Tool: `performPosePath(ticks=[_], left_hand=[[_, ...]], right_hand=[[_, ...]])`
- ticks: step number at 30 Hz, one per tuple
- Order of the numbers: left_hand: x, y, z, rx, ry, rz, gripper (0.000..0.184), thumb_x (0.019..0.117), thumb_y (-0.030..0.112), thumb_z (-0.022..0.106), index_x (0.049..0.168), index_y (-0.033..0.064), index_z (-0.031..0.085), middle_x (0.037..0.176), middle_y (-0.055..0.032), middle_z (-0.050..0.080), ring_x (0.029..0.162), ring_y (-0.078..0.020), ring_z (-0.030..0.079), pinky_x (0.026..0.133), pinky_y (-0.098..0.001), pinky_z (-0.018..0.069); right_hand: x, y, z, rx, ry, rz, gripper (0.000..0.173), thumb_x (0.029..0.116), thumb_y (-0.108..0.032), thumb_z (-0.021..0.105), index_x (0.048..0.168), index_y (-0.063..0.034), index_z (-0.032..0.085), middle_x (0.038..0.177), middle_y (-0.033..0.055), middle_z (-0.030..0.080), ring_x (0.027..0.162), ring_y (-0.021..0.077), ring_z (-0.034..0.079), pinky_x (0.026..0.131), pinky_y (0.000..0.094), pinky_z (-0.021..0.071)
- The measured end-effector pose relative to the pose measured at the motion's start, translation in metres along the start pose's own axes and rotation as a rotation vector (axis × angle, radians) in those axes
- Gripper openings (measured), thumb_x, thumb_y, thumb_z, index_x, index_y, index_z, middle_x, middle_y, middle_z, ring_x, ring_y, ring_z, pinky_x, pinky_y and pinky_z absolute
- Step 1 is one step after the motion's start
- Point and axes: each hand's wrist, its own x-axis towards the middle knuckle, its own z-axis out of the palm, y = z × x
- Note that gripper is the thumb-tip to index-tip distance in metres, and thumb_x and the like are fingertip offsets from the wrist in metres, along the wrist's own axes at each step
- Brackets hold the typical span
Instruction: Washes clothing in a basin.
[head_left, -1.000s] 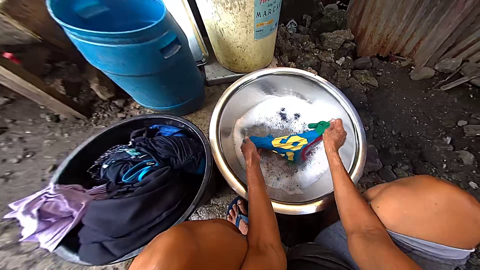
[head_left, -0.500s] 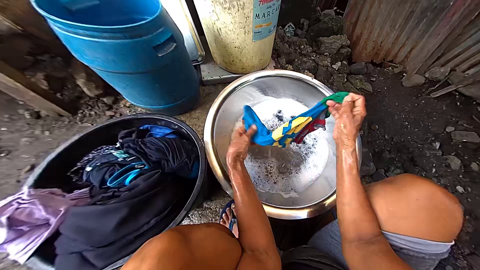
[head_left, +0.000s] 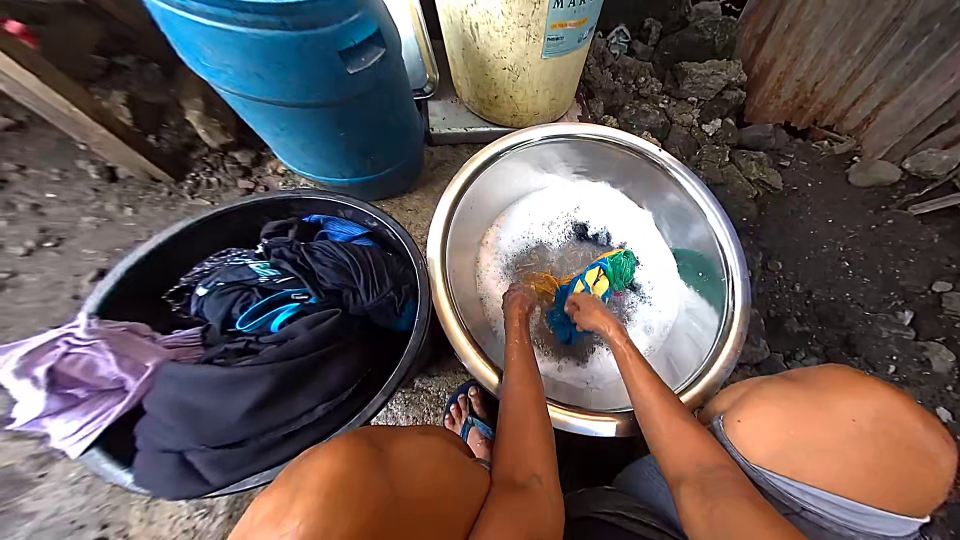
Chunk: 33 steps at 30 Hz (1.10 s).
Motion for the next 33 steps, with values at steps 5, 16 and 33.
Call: performPosePath(ticks=[5, 16, 33], left_hand=[[0.0, 0.0, 0.03, -0.34, -0.017, -0.02, 0.039, 0.1093, 0.016, 0.047, 0.141, -0.0065, 0.05, 0.138, -0.0308, 0.055, 0.125, -0.0394, 0.057, 0.104, -0.0529, 0.0464], [0.013, 0.004, 0.048, -0.472, -0.007, -0.18, 0.038, 0.1092, 0.022, 0.047, 0.136, -0.002, 0.056, 0.128, -0.0271, 0.061, 0.112, -0.0361, 0.063, 0.094, -0.0505, 0.0521], [-0.011, 0.025, 0.076, -1.006, -0.237, -0.174, 0.035, 0.1127, 0.024, 0.035, 0.136, 0.004, 0.052, 0.114, -0.0162, 0.062, 0.091, -0.0234, 0.061, 0.077, -0.041, 0.0513]], right_hand=[[-0.002, -0.011, 0.009, -0.032, 0.026, 0.08, 0.038, 0.11, -0.027, 0.043, 0.121, 0.0012, 0.066, 0.105, 0.0193, 0.07, 0.09, 0.0293, 0.071, 0.086, 0.0482, 0.0562], [0.021, -0.022, 0.012, 0.106, 0.316, -0.003, 0.029, 0.1047, -0.018, 0.053, 0.118, 0.0049, 0.066, 0.122, 0.0237, 0.067, 0.12, 0.0359, 0.062, 0.106, 0.0522, 0.0451], [-0.02, 0.009, -0.012, 0.424, 0.366, 0.162, 0.041, 0.109, -0.031, 0.049, 0.132, 0.0017, 0.057, 0.114, 0.0212, 0.065, 0.094, 0.029, 0.066, 0.086, 0.045, 0.0545]])
